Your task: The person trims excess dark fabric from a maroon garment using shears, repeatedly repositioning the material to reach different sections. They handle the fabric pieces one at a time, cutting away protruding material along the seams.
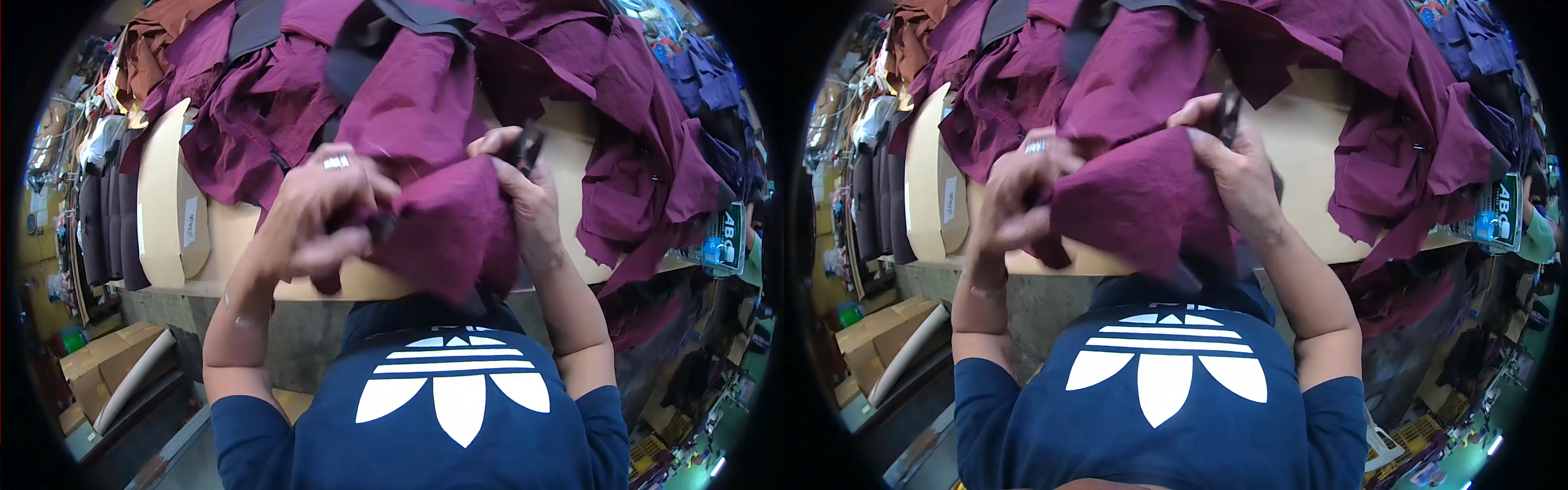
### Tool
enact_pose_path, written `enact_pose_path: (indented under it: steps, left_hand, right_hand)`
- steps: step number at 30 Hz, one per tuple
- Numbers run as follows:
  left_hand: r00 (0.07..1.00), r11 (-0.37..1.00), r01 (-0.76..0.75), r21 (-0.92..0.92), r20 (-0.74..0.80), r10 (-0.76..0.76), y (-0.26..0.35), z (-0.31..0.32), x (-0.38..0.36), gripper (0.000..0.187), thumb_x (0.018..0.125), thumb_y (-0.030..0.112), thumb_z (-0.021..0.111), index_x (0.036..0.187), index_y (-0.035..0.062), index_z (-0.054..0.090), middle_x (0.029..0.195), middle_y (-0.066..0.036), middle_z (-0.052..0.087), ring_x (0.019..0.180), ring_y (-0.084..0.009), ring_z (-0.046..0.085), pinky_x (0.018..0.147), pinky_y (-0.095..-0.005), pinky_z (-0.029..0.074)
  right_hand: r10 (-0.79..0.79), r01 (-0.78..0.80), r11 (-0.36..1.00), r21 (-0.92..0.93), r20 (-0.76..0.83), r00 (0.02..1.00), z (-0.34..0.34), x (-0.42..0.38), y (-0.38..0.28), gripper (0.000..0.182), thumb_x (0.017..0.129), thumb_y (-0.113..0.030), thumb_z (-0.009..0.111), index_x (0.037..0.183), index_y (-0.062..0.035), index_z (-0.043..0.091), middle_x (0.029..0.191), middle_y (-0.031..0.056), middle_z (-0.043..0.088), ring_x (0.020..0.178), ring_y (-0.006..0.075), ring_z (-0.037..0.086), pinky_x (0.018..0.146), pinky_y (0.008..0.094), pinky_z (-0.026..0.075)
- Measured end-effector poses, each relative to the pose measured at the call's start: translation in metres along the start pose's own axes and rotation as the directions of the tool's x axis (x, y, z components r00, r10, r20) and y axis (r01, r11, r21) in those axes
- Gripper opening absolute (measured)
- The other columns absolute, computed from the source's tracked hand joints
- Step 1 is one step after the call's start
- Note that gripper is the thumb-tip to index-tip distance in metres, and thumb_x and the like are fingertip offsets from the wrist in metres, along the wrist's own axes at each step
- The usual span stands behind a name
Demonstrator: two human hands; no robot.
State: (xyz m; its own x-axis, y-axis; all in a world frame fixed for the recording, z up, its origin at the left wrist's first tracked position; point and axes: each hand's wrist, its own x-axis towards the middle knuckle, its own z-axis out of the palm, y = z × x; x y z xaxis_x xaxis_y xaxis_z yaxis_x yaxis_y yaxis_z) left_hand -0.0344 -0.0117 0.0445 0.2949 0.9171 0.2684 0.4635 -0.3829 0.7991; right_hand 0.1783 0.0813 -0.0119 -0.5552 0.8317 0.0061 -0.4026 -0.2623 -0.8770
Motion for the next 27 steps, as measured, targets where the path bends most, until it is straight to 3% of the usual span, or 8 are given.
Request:
enact_pose_path:
  steps: [2,6,10,13,14,17,22,27]
  left_hand:
    - [0.976,0.942,0.217,-0.256,0.035,-0.215,0.035,0.006,-0.003,0.014,0.066,0.003,0.058,0.076,0.0030,0.047,0.078,-0.011,0.059,0.067,-0.0205,0.055,0.070,-0.0283,0.042]
    - [0.891,0.891,0.453,-0.025,0.042,-0.452,0.024,0.020,0.008,0.022,0.070,0.002,0.055,0.090,-0.0005,0.045,0.079,-0.007,0.049,0.075,-0.0151,0.050,0.072,-0.0257,0.040]
    - [0.872,0.873,0.485,-0.058,0.102,-0.478,-0.004,0.035,0.002,0.019,0.072,0.000,0.055,0.089,-0.0004,0.045,0.078,-0.007,0.049,0.075,-0.0140,0.047,0.072,-0.0265,0.038]
    - [0.860,0.863,0.500,-0.070,0.161,-0.485,-0.008,0.040,0.008,0.020,0.073,0.000,0.056,0.089,-0.0001,0.045,0.080,-0.006,0.049,0.078,-0.0136,0.047,0.073,-0.0260,0.038]
    - [0.849,0.855,0.515,-0.065,0.178,-0.498,-0.008,0.041,0.009,0.020,0.072,0.000,0.056,0.089,0.0001,0.045,0.081,-0.006,0.049,0.079,-0.0135,0.047,0.074,-0.0257,0.038]
    - [0.872,0.870,0.480,-0.116,0.175,-0.458,-0.011,0.043,0.007,0.020,0.072,-0.001,0.057,0.091,0.0006,0.050,0.083,-0.003,0.050,0.079,-0.0124,0.047,0.076,-0.0243,0.038]
    - [0.897,0.847,0.435,-0.305,0.224,-0.380,-0.007,0.048,0.000,0.016,0.074,-0.002,0.055,0.089,-0.0005,0.058,0.083,-0.004,0.055,0.079,-0.0117,0.051,0.075,-0.0238,0.040]
    - [0.886,0.747,0.464,-0.476,0.232,-0.402,-0.009,0.056,-0.004,0.012,0.075,-0.001,0.055,0.085,-0.0008,0.059,0.083,-0.002,0.055,0.079,-0.0087,0.049,0.073,-0.0223,0.040]
  right_hand:
    - [0.217,-0.217,0.975,0.047,-0.005,0.976,-0.007,0.003,0.012,0.010,0.082,-0.004,0.055,0.092,-0.0054,0.052,0.083,0.0034,0.058,0.060,0.0029,0.048,0.050,0.0161,0.037]
    - [0.242,-0.245,0.967,-0.072,-0.049,0.969,-0.034,0.007,0.013,0.013,0.082,-0.005,0.054,0.095,-0.0027,0.053,0.082,0.0053,0.057,0.049,0.0022,0.039,0.047,0.0160,0.033]
    - [-0.042,0.074,0.892,-0.445,0.081,0.996,-0.021,-0.011,-0.041,0.020,0.077,-0.001,0.048,0.096,0.0020,0.055,0.083,0.0082,0.059,0.051,0.0033,0.045,0.045,0.0156,0.028]
    - [0.050,0.330,0.751,-0.572,0.546,0.836,-0.003,-0.028,-0.052,0.037,0.066,0.009,0.049,0.102,0.0024,0.057,0.102,0.0164,0.060,0.099,0.0236,0.058,0.065,0.0266,0.048]
    - [0.014,0.451,0.604,-0.656,0.575,0.818,0.005,-0.033,-0.046,0.041,0.064,0.010,0.053,0.103,-0.0022,0.057,0.100,0.0148,0.060,0.095,0.0268,0.059,0.075,0.0329,0.049]
    - [-0.024,0.363,0.310,-0.879,0.375,0.927,0.012,-0.037,-0.032,0.034,0.063,0.009,0.060,0.095,-0.0035,0.058,0.094,0.0143,0.059,0.088,0.0290,0.060,0.074,0.0331,0.048]
    - [0.037,0.343,0.203,-0.917,0.357,0.933,-0.025,-0.012,-0.018,0.031,0.066,0.006,0.061,0.094,-0.0017,0.053,0.092,0.0119,0.058,0.078,0.0309,0.060,0.067,0.0358,0.047]
    - [-0.300,0.349,0.015,-0.937,0.329,0.895,-0.018,0.006,-0.008,0.023,0.067,-0.001,0.062,0.089,-0.0061,0.056,0.087,0.0106,0.059,0.074,0.0304,0.059,0.061,0.0361,0.047]
